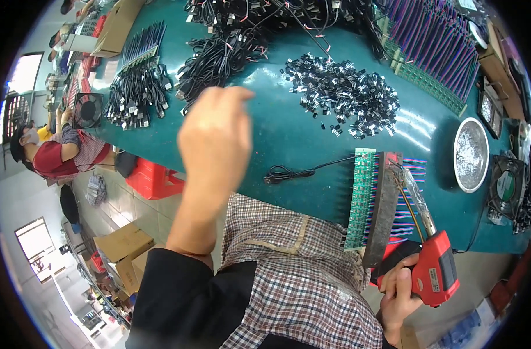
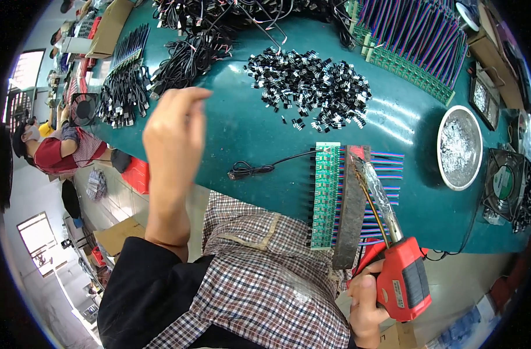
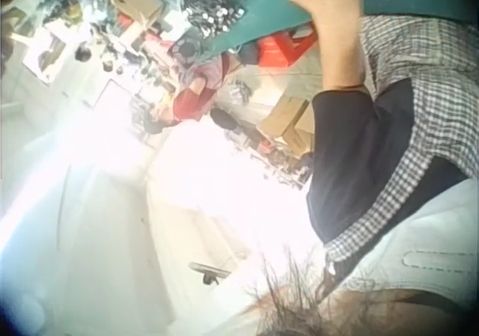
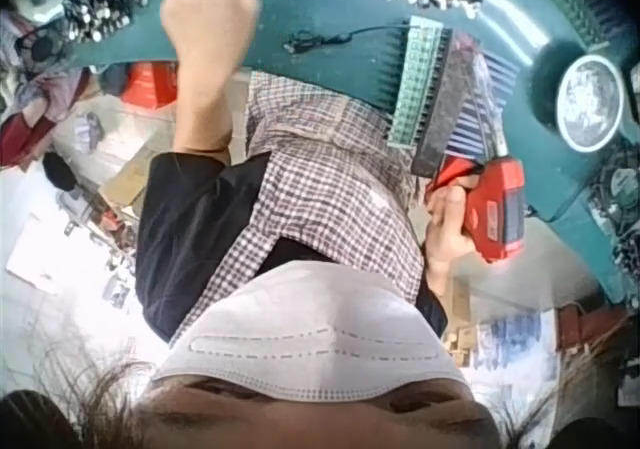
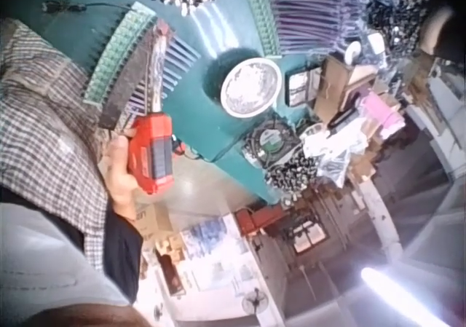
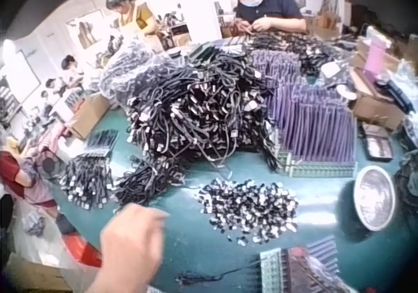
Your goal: The person solders USB cables to a circuit board by picking up cables one at a time, positioning their wires onto the board contacts, and soldering them in place using a soldering gun.
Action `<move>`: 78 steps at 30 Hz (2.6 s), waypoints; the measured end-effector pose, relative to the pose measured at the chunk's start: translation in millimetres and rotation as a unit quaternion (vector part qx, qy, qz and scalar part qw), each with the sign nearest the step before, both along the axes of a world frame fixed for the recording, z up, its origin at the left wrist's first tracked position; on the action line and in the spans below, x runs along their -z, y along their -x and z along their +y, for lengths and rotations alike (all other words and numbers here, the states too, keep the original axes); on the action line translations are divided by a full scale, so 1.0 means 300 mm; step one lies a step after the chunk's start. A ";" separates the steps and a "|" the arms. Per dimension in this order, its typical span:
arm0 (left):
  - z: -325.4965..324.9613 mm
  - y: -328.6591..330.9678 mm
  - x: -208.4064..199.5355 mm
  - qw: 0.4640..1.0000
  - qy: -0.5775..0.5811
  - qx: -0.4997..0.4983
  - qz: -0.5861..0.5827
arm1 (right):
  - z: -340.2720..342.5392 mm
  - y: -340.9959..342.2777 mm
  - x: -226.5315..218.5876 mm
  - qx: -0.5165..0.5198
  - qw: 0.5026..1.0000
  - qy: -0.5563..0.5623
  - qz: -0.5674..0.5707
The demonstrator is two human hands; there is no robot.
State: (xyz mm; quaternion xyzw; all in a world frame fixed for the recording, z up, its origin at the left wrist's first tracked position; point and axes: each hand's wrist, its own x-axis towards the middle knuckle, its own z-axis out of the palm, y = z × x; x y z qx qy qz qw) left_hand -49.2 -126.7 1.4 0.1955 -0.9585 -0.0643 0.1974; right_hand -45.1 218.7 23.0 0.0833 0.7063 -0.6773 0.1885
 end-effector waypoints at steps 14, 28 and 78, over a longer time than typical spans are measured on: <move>-0.109 -0.045 -0.021 0.944 -0.181 0.011 0.277 | 0.006 -0.006 -0.004 0.004 0.999 0.021 0.029; 0.250 0.057 0.005 0.885 -0.414 0.213 -0.024 | -0.007 0.017 0.005 0.014 0.999 -0.007 0.049; 0.369 0.052 -0.002 0.808 -0.564 0.170 0.008 | -0.192 0.255 0.077 -0.156 0.980 0.020 0.122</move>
